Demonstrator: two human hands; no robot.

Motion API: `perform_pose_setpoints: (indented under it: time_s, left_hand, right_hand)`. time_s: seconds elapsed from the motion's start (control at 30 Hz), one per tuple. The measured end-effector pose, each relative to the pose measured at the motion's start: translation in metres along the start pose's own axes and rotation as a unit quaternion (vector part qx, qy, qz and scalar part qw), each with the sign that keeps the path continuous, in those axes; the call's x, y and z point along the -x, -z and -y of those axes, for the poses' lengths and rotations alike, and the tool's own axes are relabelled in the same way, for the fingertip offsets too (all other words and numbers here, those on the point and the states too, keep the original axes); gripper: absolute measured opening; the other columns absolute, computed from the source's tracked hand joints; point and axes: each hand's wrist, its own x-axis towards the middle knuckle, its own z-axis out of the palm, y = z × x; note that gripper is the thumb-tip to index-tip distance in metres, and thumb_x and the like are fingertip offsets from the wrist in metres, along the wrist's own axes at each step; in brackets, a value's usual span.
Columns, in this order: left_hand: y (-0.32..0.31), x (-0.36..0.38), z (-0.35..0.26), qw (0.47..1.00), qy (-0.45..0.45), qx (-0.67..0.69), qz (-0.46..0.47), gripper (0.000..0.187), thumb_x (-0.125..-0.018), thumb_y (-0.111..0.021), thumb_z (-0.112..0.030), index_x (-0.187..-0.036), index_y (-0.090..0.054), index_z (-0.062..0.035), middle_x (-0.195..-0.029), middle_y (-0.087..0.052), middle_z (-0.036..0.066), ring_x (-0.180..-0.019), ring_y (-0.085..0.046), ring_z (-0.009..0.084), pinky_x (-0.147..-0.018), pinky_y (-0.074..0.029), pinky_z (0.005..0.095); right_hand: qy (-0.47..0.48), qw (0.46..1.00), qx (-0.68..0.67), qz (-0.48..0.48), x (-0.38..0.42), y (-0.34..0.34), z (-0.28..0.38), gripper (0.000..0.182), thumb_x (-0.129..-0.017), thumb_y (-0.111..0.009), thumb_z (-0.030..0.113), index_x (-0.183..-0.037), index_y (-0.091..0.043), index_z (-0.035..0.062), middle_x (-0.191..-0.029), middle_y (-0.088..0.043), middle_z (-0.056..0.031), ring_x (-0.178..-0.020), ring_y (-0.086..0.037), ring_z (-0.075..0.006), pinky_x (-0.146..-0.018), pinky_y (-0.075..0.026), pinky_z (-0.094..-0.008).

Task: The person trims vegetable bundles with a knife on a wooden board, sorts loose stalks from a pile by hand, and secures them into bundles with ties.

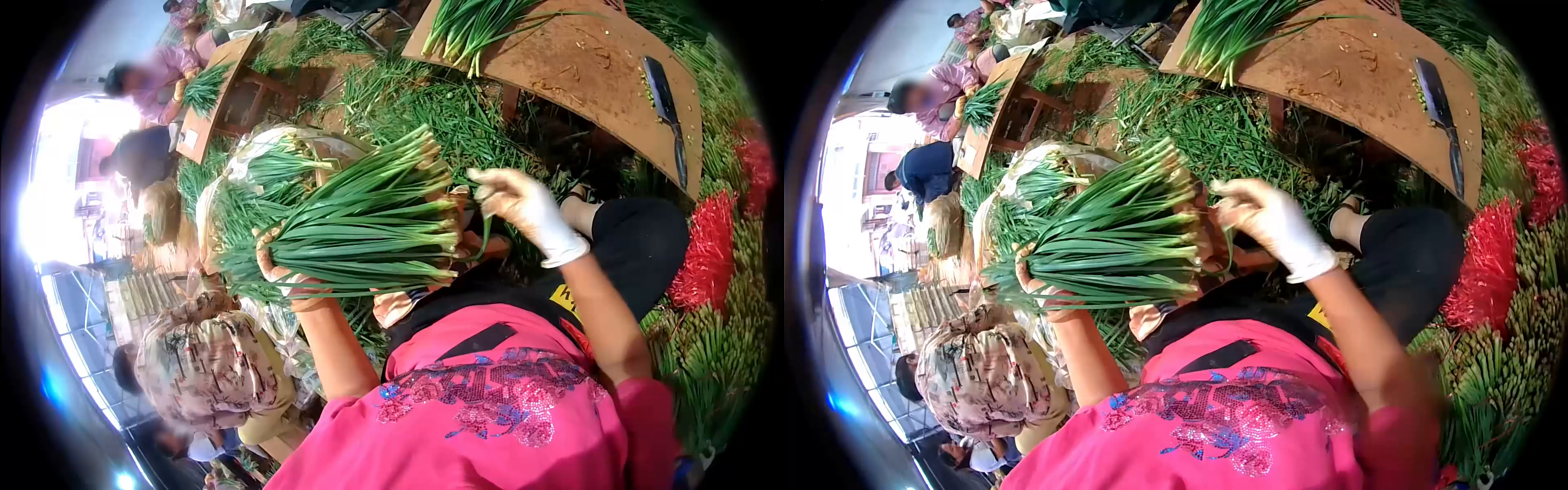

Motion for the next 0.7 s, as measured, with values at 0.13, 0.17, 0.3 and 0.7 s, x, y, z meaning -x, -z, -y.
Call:
perform_pose_setpoints:
  time_s: [0.13, 0.17, 0.3, 0.7]
  left_hand:
    - [-0.020, 0.009, 0.000, 0.997, -0.066, -0.044, 0.014, 0.025, -0.084, -0.054, -0.017, -0.107, -0.058, -0.0081, -0.083, -0.063, 0.004, -0.081, -0.059, 0.0196, -0.090, -0.046, 0.0411]
    - [-0.026, 0.011, 0.000, 0.997, -0.073, -0.038, 0.011, 0.025, -0.084, -0.054, -0.017, -0.107, -0.057, -0.0073, -0.083, -0.063, 0.004, -0.081, -0.059, 0.0196, -0.090, -0.046, 0.0413]
    - [-0.042, 0.011, -0.002, 0.989, -0.070, -0.075, 0.110, 0.027, -0.084, -0.053, -0.015, -0.108, -0.056, -0.0043, -0.081, -0.062, 0.004, -0.079, -0.059, 0.0193, -0.092, -0.045, 0.0421]
    - [-0.014, -0.007, -0.019, 0.996, -0.064, -0.033, 0.048, 0.028, -0.080, -0.056, -0.014, -0.107, -0.059, -0.0055, -0.081, -0.062, 0.004, -0.076, -0.057, 0.0205, -0.085, -0.047, 0.0423]
  right_hand:
    - [0.171, 0.873, 0.455, 0.033, -0.012, -0.038, -0.007, 0.019, -0.073, -0.069, 0.017, -0.087, -0.064, 0.0063, -0.076, -0.060, -0.0050, -0.076, -0.060, -0.0194, -0.068, -0.047, -0.0304]
    - [0.219, 0.827, 0.516, 0.050, -0.016, -0.036, -0.011, 0.016, -0.072, -0.068, 0.019, -0.082, -0.064, 0.0074, -0.074, -0.060, -0.0053, -0.073, -0.060, -0.0222, -0.066, -0.047, -0.0329]
    - [0.271, 0.663, 0.678, 0.165, -0.016, -0.043, -0.016, 0.015, -0.073, -0.058, 0.023, -0.063, -0.063, 0.0122, -0.062, -0.059, -0.0052, -0.066, -0.062, -0.0231, -0.061, -0.045, -0.0375]
    - [-0.158, 0.519, 0.811, 0.218, -0.029, 0.079, -0.032, 0.017, -0.078, -0.059, 0.022, -0.085, -0.069, 0.0116, -0.076, -0.066, -0.0090, -0.071, -0.065, -0.0250, -0.062, -0.053, -0.0375]
